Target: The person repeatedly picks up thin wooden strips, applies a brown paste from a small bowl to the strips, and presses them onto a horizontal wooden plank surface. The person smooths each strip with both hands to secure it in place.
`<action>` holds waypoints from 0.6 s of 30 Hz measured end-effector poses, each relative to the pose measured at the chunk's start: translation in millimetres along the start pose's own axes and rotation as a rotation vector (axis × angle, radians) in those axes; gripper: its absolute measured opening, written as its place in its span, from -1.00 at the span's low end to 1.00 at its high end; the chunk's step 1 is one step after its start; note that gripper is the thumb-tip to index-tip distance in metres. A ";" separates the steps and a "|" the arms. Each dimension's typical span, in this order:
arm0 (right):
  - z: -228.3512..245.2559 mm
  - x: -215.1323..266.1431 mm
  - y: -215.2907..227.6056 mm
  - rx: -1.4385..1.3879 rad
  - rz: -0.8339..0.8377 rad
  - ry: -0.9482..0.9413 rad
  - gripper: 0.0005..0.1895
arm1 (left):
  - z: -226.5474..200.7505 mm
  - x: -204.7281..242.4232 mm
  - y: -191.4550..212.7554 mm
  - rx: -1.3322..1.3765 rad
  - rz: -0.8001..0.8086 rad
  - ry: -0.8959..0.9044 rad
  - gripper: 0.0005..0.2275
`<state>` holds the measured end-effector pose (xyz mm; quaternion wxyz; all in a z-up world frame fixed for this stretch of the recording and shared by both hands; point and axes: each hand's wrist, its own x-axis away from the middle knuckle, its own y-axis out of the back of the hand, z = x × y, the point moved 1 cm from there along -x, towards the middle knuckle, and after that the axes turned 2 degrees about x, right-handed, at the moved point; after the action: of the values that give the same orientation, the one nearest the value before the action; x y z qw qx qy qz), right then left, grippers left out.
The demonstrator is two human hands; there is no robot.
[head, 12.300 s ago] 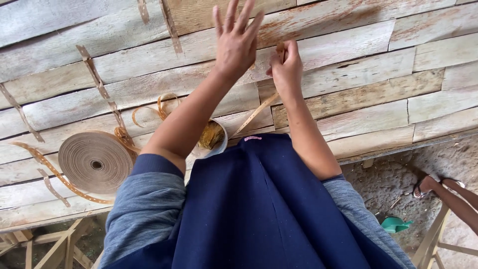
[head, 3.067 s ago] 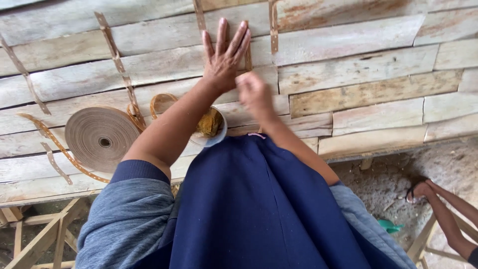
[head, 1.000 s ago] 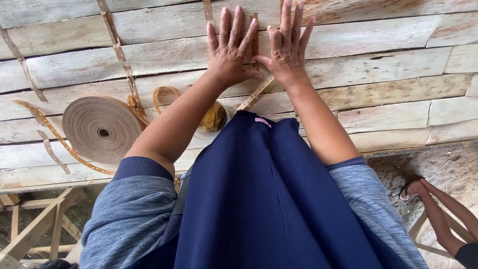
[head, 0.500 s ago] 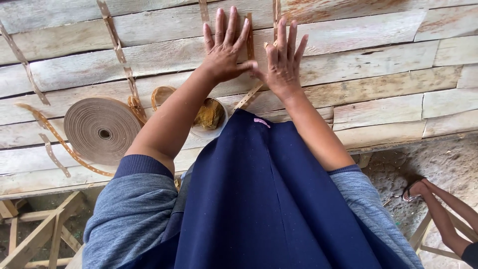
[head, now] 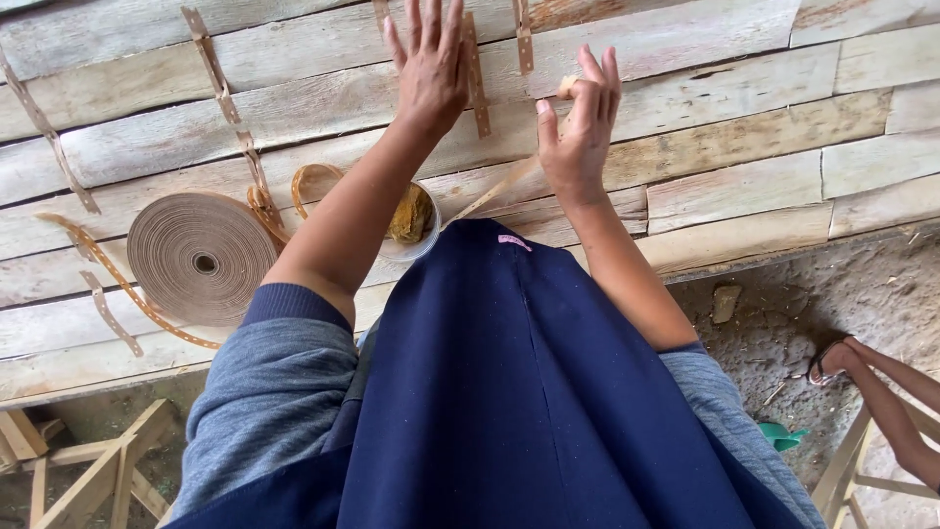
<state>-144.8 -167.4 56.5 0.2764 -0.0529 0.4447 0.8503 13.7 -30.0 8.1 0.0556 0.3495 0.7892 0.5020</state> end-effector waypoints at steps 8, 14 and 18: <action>15.9 19.3 15.3 -0.040 -0.044 -0.024 -0.84 | -41.8 -47.0 -47.0 -0.246 -0.137 -0.388 -0.53; 5.4 21.4 13.4 -0.064 -0.023 -0.060 -0.94 | -59.0 -43.2 -11.3 -0.286 0.174 -0.333 -0.51; 1.5 11.8 14.0 -0.097 -0.038 -0.076 -0.94 | -56.3 -46.9 -16.3 -0.279 0.107 -0.372 -0.50</action>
<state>-161.7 -167.5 63.6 0.3062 -0.0424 0.3910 0.8669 16.1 -105.1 9.8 0.2213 0.4661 0.6686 0.5354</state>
